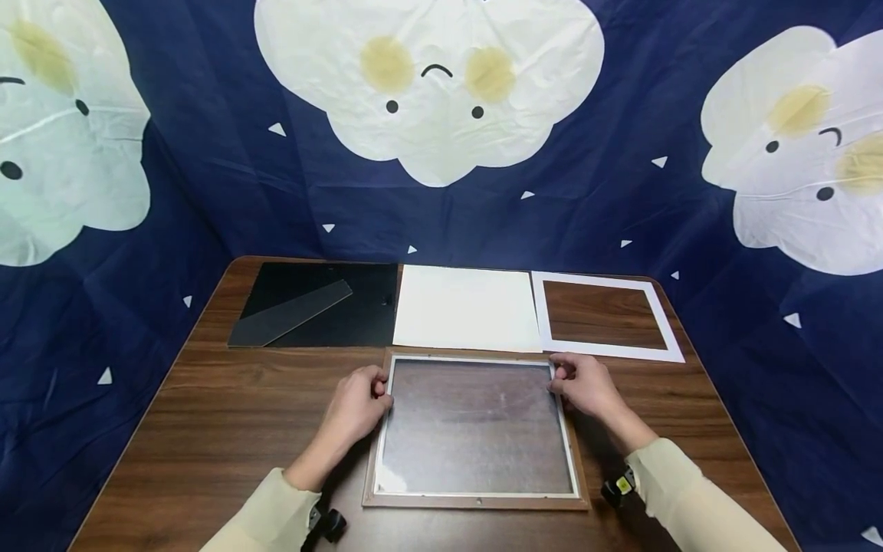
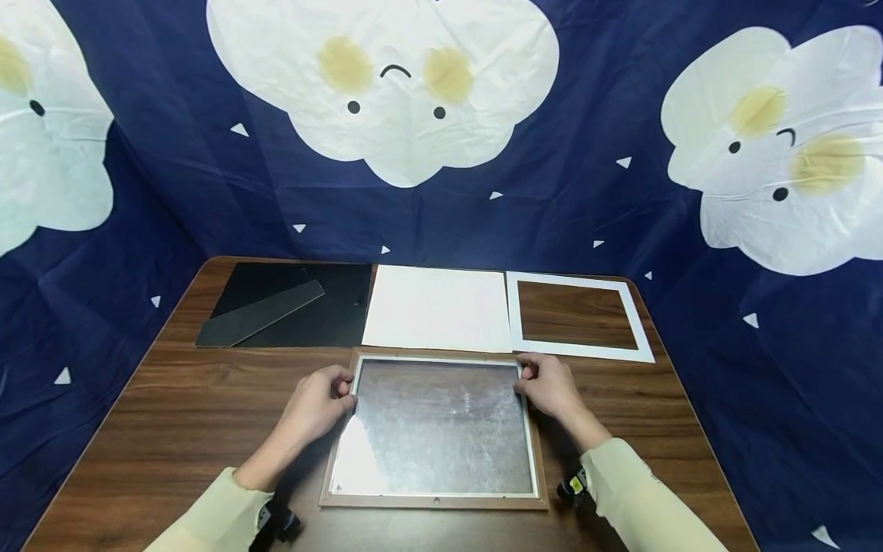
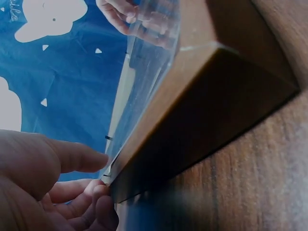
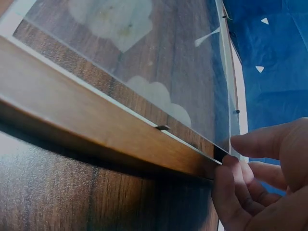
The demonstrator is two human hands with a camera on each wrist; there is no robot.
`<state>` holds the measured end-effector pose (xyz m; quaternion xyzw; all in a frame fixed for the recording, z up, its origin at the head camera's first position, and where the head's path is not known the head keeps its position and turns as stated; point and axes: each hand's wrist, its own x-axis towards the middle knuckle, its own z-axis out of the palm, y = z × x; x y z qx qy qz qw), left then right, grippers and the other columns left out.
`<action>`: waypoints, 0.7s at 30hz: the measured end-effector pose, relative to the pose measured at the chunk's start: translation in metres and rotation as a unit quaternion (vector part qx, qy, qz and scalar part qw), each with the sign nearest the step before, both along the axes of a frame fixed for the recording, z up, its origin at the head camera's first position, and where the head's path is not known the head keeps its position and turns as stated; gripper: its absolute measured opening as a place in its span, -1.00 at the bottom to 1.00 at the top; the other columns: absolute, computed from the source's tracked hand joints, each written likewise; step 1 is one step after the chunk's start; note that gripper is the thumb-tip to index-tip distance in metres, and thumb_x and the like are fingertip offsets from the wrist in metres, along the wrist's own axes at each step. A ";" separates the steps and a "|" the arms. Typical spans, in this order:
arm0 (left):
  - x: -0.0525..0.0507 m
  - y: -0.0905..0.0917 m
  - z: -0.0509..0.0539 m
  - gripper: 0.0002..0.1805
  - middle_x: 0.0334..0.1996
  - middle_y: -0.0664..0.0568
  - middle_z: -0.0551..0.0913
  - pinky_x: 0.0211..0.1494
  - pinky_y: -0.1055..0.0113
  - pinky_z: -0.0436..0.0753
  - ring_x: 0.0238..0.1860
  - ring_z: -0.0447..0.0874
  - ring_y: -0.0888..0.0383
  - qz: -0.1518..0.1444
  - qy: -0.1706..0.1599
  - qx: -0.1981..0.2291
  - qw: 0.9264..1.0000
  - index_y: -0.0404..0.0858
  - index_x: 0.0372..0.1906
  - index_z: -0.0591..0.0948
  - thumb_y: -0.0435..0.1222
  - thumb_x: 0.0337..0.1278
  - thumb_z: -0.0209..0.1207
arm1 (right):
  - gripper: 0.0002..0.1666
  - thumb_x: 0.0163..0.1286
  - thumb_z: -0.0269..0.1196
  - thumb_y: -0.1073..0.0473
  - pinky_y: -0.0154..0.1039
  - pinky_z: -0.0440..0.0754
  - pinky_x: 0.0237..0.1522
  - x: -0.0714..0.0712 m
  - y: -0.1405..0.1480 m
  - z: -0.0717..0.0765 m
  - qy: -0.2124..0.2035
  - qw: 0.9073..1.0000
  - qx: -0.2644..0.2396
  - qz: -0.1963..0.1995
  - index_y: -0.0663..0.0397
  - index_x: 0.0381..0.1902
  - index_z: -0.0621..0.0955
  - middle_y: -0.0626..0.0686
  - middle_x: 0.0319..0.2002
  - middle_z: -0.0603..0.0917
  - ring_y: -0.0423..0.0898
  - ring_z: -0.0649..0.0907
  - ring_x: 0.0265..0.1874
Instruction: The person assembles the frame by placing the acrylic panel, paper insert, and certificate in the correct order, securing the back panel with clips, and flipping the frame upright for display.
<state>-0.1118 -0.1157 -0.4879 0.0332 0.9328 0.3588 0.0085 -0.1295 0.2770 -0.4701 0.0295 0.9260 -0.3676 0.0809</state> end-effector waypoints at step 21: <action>0.008 0.004 -0.006 -0.48 -0.18 -0.03 0.54 -0.16 0.10 0.57 -0.20 0.52 0.02 -0.010 -0.009 -0.026 1.000 -0.21 0.11 0.64 -0.33 -0.09 0.40 | -0.59 0.13 0.47 0.26 -0.14 0.52 -0.26 -0.001 0.000 -0.001 0.046 0.989 0.130 0.053 0.18 -0.03 0.68 -0.01 -0.36 0.62 -0.10 0.55 -0.38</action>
